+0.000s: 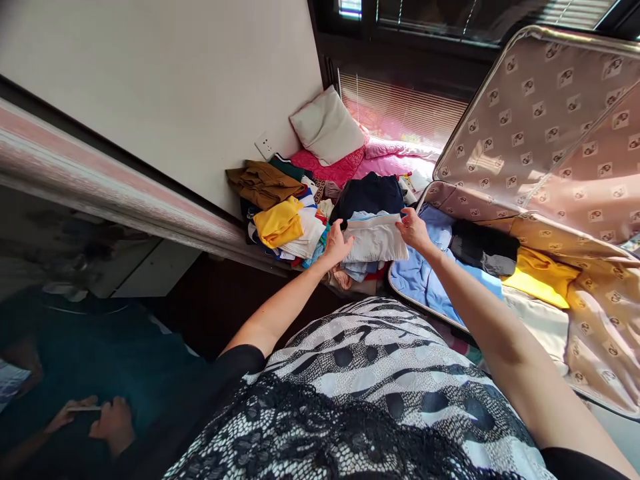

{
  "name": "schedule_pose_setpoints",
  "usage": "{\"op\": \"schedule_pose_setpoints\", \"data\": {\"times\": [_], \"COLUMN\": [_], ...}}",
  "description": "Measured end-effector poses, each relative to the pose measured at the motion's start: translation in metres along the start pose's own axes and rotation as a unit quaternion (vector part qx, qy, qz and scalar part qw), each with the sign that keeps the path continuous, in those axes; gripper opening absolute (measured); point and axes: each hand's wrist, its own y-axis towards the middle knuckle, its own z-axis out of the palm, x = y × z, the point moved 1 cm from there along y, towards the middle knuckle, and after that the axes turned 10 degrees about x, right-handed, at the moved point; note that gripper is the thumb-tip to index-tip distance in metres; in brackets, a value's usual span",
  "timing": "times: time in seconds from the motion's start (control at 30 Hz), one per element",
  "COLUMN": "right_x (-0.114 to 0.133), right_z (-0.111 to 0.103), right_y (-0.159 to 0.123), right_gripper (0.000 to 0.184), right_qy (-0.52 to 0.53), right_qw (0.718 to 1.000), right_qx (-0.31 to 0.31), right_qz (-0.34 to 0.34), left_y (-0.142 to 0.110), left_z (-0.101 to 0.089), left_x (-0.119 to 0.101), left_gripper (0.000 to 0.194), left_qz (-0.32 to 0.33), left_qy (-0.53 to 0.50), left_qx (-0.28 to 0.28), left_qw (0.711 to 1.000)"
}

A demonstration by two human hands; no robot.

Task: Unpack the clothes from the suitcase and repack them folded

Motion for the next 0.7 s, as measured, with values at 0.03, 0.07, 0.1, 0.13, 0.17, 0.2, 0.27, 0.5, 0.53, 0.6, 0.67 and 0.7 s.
{"op": "schedule_pose_setpoints", "data": {"times": [0.03,0.07,0.1,0.13,0.17,0.2,0.27,0.5,0.53,0.6,0.67,0.7], "right_x": [-0.007,-0.014,-0.022,-0.030,-0.037,-0.043,-0.050,-0.051,-0.051,-0.050,-0.049,-0.048], "right_z": [0.003,0.007,0.009,0.012,0.015,0.017,0.021,0.027,0.026,0.023,0.020,0.019], "right_y": [0.002,0.001,-0.002,-0.008,-0.014,-0.021,-0.034,-0.057,-0.059,-0.062,-0.065,-0.066], "right_gripper": [0.054,0.057,0.059,0.060,0.060,0.060,0.059,0.054,0.052,0.049,0.048,0.048], "right_qy": [0.002,0.008,0.016,0.025,0.033,0.039,0.056,0.158,0.159,0.151,0.145,0.145], "right_qw": [1.000,0.999,0.999,0.999,0.998,0.998,0.995,0.980,0.980,0.981,0.981,0.981], "right_qx": [-0.013,-0.023,-0.030,-0.033,-0.033,-0.030,-0.019,0.004,0.001,-0.006,-0.009,-0.009], "right_qz": [0.021,0.032,0.035,0.035,0.038,0.047,0.076,0.120,0.118,0.121,0.125,0.125], "left_y": [-0.002,-0.007,-0.014,-0.021,-0.027,-0.031,-0.033,-0.003,0.000,0.003,0.007,0.011], "left_z": [0.007,0.015,0.024,0.034,0.044,0.054,0.070,0.082,0.080,0.076,0.073,0.072], "left_x": [-0.003,-0.007,-0.009,-0.011,-0.013,-0.014,-0.014,-0.010,-0.011,-0.015,-0.020,-0.023], "left_gripper": [0.059,0.064,0.068,0.072,0.074,0.076,0.074,0.068,0.064,0.051,0.041,0.036], "left_qz": [0.026,0.061,0.100,0.138,0.171,0.197,0.224,0.248,0.248,0.244,0.234,0.221], "left_qy": [0.044,0.085,0.121,0.151,0.176,0.195,0.223,0.233,0.229,0.218,0.194,0.170], "left_qx": [0.005,0.025,0.058,0.098,0.136,0.168,0.204,0.235,0.239,0.247,0.249,0.247], "left_qw": [0.999,0.994,0.986,0.974,0.960,0.946,0.926,0.911,0.911,0.912,0.920,0.928]}}
